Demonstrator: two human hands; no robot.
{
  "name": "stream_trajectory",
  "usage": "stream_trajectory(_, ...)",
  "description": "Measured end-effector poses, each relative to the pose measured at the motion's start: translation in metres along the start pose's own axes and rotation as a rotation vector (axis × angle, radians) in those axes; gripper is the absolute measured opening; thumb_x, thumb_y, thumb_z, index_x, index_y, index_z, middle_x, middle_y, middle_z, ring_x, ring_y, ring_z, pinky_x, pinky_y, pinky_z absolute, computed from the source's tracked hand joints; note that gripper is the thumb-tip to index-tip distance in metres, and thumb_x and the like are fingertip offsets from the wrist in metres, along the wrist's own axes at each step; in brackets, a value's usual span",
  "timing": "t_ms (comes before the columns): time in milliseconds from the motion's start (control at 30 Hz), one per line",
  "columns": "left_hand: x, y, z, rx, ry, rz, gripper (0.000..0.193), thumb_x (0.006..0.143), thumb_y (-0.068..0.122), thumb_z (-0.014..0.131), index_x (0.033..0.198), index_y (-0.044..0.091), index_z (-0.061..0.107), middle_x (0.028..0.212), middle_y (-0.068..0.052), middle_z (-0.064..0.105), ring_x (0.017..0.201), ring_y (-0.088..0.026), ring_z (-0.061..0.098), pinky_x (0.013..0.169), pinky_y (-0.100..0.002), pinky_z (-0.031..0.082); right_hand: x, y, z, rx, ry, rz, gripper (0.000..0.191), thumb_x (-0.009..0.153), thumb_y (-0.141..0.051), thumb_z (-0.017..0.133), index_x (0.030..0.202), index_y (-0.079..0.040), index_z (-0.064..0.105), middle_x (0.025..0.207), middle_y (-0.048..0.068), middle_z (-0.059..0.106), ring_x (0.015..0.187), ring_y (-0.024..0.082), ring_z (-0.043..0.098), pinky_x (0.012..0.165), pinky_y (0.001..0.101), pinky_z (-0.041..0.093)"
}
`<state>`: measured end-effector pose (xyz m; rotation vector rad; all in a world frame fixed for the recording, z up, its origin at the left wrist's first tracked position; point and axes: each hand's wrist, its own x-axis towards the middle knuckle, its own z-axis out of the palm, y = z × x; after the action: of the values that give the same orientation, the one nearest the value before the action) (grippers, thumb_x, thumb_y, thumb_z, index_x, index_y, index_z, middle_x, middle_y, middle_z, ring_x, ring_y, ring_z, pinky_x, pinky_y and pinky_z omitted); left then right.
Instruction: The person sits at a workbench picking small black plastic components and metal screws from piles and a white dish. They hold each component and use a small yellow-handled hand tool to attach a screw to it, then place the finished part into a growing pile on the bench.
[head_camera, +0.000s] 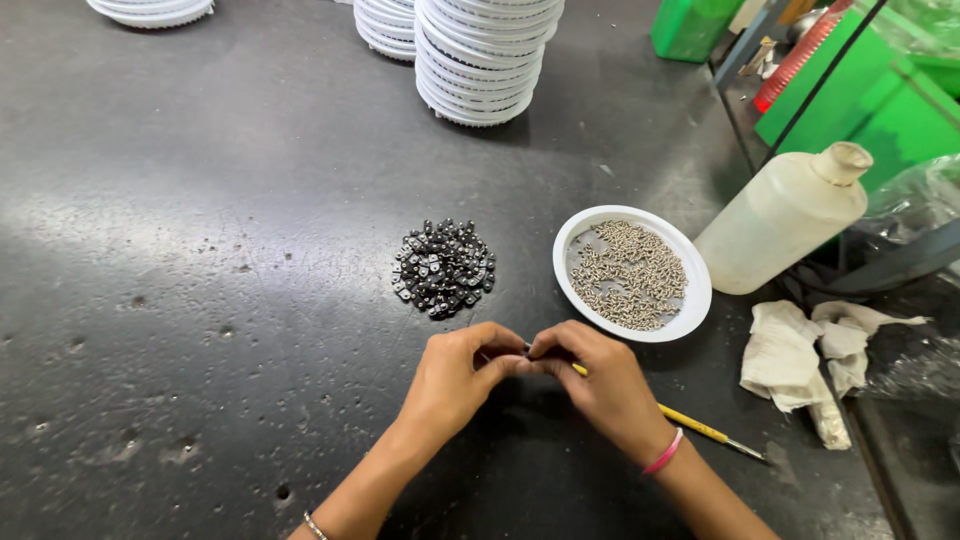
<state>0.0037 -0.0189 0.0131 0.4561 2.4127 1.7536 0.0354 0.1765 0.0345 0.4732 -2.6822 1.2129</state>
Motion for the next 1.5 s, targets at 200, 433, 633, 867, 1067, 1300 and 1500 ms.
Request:
stream_trajectory(200,-0.005,0.006,0.004,0.001,0.069,0.01,0.016,0.082,0.009,0.079,0.097,0.005,0.077,0.083,-0.006,0.079,0.073,-0.013,0.075,0.068,-0.029,0.057,0.006,0.005,-0.008,0.096,0.02,0.132,0.017,0.086,-0.008,0.073,0.103,-0.005,0.076,0.092,0.004,0.08,0.083,0.014,0.077,0.076,0.0276,0.059)
stream_trajectory(433,-0.006,0.011,0.004,-0.051,0.164,0.075,0.014,0.082,0.012,0.08,0.093,0.004,0.076,0.084,-0.005,0.076,0.072,-0.014,0.071,0.066,-0.03,0.056,0.025,0.057,-0.046,-0.277,0.346,0.141,0.016,0.089,-0.013,0.075,0.104,-0.009,0.079,0.1,0.007,0.075,0.082,0.019,0.072,0.076,0.0307,0.055)
stream_trajectory(633,-0.007,0.015,0.005,-0.052,0.145,0.05,0.014,0.083,0.014,0.079,0.093,0.005,0.076,0.084,-0.004,0.076,0.073,-0.013,0.071,0.065,-0.03,0.055,0.027,0.078,-0.04,-0.252,0.301,0.128,0.015,0.087,-0.015,0.076,0.101,-0.011,0.08,0.098,0.005,0.075,0.08,0.019,0.071,0.074,0.0314,0.054)
stream_trajectory(867,-0.007,0.011,0.006,-0.1,0.15,0.009,0.016,0.084,0.014,0.078,0.097,0.005,0.076,0.083,-0.003,0.078,0.073,-0.009,0.072,0.067,-0.026,0.056,0.028,0.075,-0.038,-0.233,0.364,0.166,0.01,0.095,-0.007,0.068,0.103,-0.003,0.073,0.099,0.009,0.073,0.083,0.017,0.07,0.074,0.0324,0.054)
stream_trajectory(1067,-0.002,0.003,0.009,-0.281,0.125,-0.202,0.016,0.085,0.014,0.078,0.098,0.004,0.078,0.079,-0.003,0.076,0.07,-0.006,0.066,0.065,-0.025,0.054,0.021,0.052,-0.022,0.411,0.345,0.189,0.009,0.1,-0.008,0.06,0.106,-0.003,0.064,0.099,0.004,0.074,0.087,0.012,0.071,0.081,0.0275,0.059)
stream_trajectory(1300,0.001,-0.007,0.012,-0.487,0.115,-0.175,0.018,0.086,0.013,0.077,0.098,0.0,0.075,0.083,-0.004,0.078,0.074,-0.008,0.07,0.069,-0.024,0.057,0.005,0.024,0.005,0.482,0.196,0.292,0.015,0.09,-0.003,0.071,0.104,0.001,0.072,0.092,0.005,0.076,0.086,0.011,0.073,0.08,0.0264,0.06)
stream_trajectory(1500,-0.001,-0.008,0.016,-0.494,0.091,-0.156,0.019,0.086,0.013,0.077,0.099,0.0,0.075,0.084,-0.004,0.078,0.075,-0.008,0.071,0.07,-0.024,0.059,0.001,0.019,0.011,0.386,0.222,0.202,0.012,0.091,0.004,0.067,0.1,0.001,0.073,0.091,0.004,0.075,0.086,0.01,0.072,0.078,0.024,0.059)
